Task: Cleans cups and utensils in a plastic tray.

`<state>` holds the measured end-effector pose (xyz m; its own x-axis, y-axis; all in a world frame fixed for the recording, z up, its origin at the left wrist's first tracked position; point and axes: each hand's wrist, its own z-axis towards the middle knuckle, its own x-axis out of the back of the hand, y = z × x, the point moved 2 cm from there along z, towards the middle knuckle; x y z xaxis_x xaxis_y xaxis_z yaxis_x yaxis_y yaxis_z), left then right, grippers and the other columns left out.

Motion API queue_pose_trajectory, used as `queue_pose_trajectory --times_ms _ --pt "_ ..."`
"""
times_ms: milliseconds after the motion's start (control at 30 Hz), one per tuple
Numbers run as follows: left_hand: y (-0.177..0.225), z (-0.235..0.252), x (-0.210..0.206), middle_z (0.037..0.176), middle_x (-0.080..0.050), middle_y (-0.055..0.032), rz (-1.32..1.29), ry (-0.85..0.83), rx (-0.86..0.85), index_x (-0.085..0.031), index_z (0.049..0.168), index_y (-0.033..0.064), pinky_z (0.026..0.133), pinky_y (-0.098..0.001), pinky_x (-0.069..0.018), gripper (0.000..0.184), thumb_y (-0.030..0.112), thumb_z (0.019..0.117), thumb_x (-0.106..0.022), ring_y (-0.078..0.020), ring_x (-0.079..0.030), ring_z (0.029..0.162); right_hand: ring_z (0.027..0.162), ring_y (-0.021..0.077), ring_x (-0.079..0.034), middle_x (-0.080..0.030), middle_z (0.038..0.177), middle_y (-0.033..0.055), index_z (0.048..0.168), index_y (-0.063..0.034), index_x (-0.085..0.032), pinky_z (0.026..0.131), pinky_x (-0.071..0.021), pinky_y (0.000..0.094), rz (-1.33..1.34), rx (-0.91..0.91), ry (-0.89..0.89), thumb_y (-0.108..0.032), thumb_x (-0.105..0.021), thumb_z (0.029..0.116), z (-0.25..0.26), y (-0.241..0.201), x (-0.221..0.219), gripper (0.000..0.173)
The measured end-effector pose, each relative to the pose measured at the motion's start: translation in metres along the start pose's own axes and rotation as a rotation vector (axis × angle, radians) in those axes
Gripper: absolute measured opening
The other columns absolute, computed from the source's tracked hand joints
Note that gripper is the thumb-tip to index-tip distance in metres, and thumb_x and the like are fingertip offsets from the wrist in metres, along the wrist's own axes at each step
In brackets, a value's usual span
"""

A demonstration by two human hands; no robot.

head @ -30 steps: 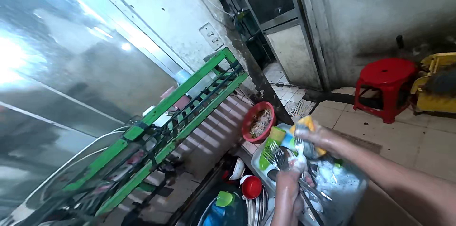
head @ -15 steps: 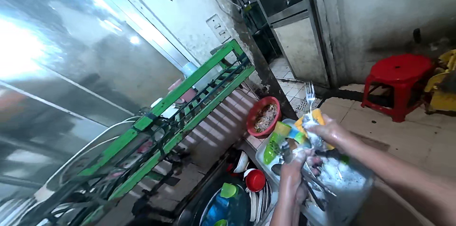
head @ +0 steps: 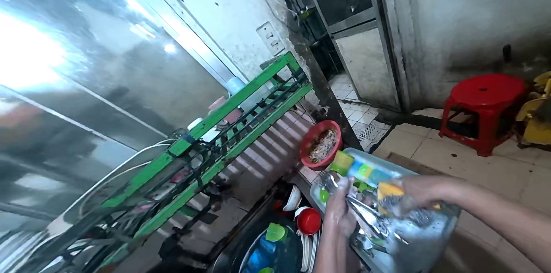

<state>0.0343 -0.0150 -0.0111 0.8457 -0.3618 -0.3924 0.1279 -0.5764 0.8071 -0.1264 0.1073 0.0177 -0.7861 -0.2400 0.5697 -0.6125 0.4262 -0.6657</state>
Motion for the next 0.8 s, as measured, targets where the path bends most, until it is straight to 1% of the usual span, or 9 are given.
queue_pose_trajectory --times_ms 100,200,300,433,500,567,667,733,800 --pt "-0.007 -0.008 -0.008 0.079 -0.059 -0.0105 0.146 0.015 0.131 -0.058 0.112 -0.0010 0.059 -0.0380 -0.0586 0.016 -0.003 0.0969 -0.057 -0.0202 -0.059 0.061 0.114 0.0313 -0.064 -0.063 0.131 0.0160 0.141 -0.0123 -0.057 0.097 -0.0523 0.0540 0.385 0.123 0.330 -0.020 -0.084 0.0845 0.009 0.003 0.016 0.063" --pt "-0.018 -0.023 -0.025 0.069 -0.058 -0.0099 0.276 -0.071 0.204 -0.054 0.099 -0.0002 0.052 -0.0346 -0.0572 0.009 -0.007 0.0936 -0.055 -0.0192 -0.060 0.055 0.129 0.0235 -0.055 -0.050 0.151 0.0050 0.140 -0.0183 -0.060 0.105 -0.0484 0.0497 0.370 0.302 0.390 -0.019 -0.088 0.0785 0.012 -0.017 0.015 0.067" --pt "-0.021 -0.030 -0.034 0.072 -0.061 -0.0098 0.331 -0.151 0.186 -0.052 0.105 0.0004 0.055 -0.0334 -0.0582 0.011 -0.007 0.0963 -0.054 -0.0189 -0.063 0.059 0.123 0.0287 -0.059 -0.063 0.134 0.0145 0.134 -0.0081 -0.064 0.105 -0.0464 0.0511 0.256 0.341 0.467 -0.018 -0.085 0.0825 0.008 -0.033 0.011 0.056" --pt "-0.016 -0.024 -0.023 0.076 -0.064 -0.0125 0.133 -0.226 0.083 -0.052 0.099 -0.0016 0.067 -0.0374 -0.0612 0.001 -0.003 0.0987 -0.052 -0.0221 -0.067 0.067 0.110 0.0334 -0.066 -0.068 0.121 0.0199 0.137 -0.0078 -0.062 0.096 -0.0525 0.0564 0.594 0.225 0.663 -0.009 -0.084 0.0807 0.018 -0.013 0.022 0.060" --pt "-0.015 -0.024 -0.023 0.072 -0.061 -0.0103 0.039 -0.248 0.050 -0.053 0.096 -0.0008 0.067 -0.0368 -0.0616 0.005 -0.002 0.1007 -0.049 -0.0207 -0.065 0.064 0.106 0.0291 -0.067 -0.066 0.122 0.0186 0.142 -0.0084 -0.057 0.092 -0.0552 0.0509 0.799 0.186 0.650 -0.002 -0.081 0.0813 0.017 -0.007 0.025 0.066" --pt "-0.016 -0.024 -0.023 0.067 -0.057 -0.0082 0.010 -0.232 0.019 -0.053 0.095 -0.0011 0.061 -0.0337 -0.0595 0.007 -0.002 0.1004 -0.049 -0.0182 -0.062 0.058 0.095 0.0238 -0.069 -0.068 0.114 0.0162 0.139 -0.0059 -0.055 0.083 -0.0584 0.0428 1.019 0.237 0.634 0.005 -0.075 0.0843 0.012 -0.007 0.021 0.060" --pt "-0.014 -0.024 -0.024 0.062 -0.056 -0.0081 0.019 -0.144 -0.042 -0.053 0.093 -0.0022 0.054 -0.0311 -0.0575 0.007 -0.002 0.1004 -0.053 -0.0165 -0.059 0.051 0.076 0.0212 -0.072 -0.071 0.096 0.0129 0.137 -0.0103 -0.051 0.066 -0.0626 0.0382 1.332 0.373 0.514 -0.006 -0.065 0.0933 0.013 0.003 0.017 0.046" --pt "-0.012 -0.025 -0.024 0.064 -0.057 -0.0089 0.049 -0.089 -0.046 -0.053 0.097 -0.0023 0.052 -0.0299 -0.0568 0.004 -0.001 0.0999 -0.055 -0.0162 -0.059 0.051 0.072 0.0217 -0.071 -0.071 0.092 0.0127 0.137 -0.0112 -0.049 0.063 -0.0619 0.0381 1.291 0.373 0.453 -0.011 -0.064 0.0923 0.010 0.006 0.013 0.048" --pt "-0.014 -0.028 -0.027 0.070 -0.060 -0.0110 0.103 -0.061 -0.026 -0.054 0.103 -0.0033 0.051 -0.0297 -0.0566 0.005 -0.002 0.0991 -0.057 -0.0174 -0.061 0.054 0.085 0.0228 -0.071 -0.071 0.104 0.0136 0.139 -0.0083 -0.053 0.075 -0.0609 0.0408 1.025 0.283 0.468 -0.004 -0.073 0.0870 0.010 0.003 0.006 0.056"
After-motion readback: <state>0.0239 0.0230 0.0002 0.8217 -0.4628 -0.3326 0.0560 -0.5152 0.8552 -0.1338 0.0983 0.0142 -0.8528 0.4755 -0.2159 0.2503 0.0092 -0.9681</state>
